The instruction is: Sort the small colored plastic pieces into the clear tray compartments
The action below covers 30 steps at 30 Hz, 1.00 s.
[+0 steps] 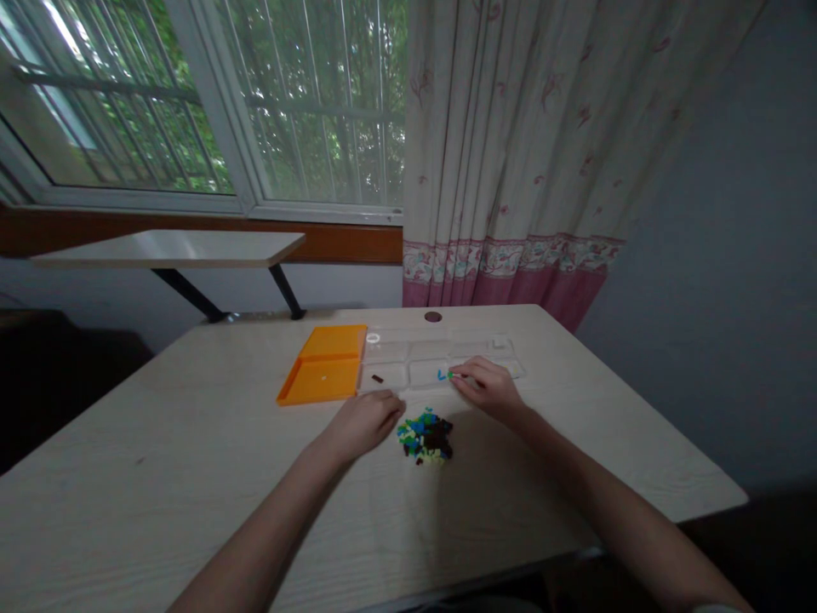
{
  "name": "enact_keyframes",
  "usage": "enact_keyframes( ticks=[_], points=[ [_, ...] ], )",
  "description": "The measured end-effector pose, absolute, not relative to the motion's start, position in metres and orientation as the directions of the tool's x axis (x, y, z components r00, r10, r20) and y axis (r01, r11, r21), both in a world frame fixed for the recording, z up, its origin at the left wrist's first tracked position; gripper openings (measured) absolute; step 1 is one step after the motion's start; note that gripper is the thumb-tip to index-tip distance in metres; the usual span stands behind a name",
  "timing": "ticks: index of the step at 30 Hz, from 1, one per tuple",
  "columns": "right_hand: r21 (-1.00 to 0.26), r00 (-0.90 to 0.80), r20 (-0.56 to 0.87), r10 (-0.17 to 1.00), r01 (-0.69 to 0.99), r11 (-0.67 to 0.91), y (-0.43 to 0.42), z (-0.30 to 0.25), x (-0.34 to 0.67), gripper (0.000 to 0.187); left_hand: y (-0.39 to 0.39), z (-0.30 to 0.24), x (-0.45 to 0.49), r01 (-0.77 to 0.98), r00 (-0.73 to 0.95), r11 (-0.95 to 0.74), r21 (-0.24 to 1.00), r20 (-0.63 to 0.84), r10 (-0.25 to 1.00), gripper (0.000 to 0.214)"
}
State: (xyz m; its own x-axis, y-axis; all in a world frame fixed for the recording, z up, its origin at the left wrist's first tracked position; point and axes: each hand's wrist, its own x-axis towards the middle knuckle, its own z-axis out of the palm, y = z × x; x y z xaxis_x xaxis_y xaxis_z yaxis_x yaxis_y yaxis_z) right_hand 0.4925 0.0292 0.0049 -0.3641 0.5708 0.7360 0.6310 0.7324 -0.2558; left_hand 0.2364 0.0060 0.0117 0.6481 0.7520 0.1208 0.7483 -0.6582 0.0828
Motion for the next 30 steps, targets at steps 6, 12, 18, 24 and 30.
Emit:
enact_keyframes(
  ticks=[6,12,18,24,30],
  points=[
    [-0.29,-0.332,0.497,0.802,0.807,0.514,0.054,0.003,0.532,0.019,0.006,0.011,0.236,0.749,0.642,-0.654,0.1,0.131,0.755,0.026],
    [-0.284,-0.269,0.409,0.872,0.871,0.401,0.066,-0.008,0.548,0.019,0.006,0.01,0.235,0.746,0.642,-0.658,0.103,0.153,0.751,0.026],
    [-0.34,-0.374,0.386,0.843,0.792,0.507,0.055,0.005,0.535,0.017,0.004,0.013,0.237,0.745,0.646,-0.66,0.094,0.143,0.75,0.026],
    [-0.494,-0.765,0.161,0.623,0.485,0.722,0.027,0.013,0.498,0.018,0.003,0.012,0.239,0.745,0.638,-0.657,0.112,0.164,0.752,0.025],
    [-0.508,-0.784,0.233,0.576,0.407,0.759,0.009,0.01,0.477,0.02,0.002,0.013,0.24,0.745,0.636,-0.658,0.111,0.177,0.751,0.028]
  ],
)
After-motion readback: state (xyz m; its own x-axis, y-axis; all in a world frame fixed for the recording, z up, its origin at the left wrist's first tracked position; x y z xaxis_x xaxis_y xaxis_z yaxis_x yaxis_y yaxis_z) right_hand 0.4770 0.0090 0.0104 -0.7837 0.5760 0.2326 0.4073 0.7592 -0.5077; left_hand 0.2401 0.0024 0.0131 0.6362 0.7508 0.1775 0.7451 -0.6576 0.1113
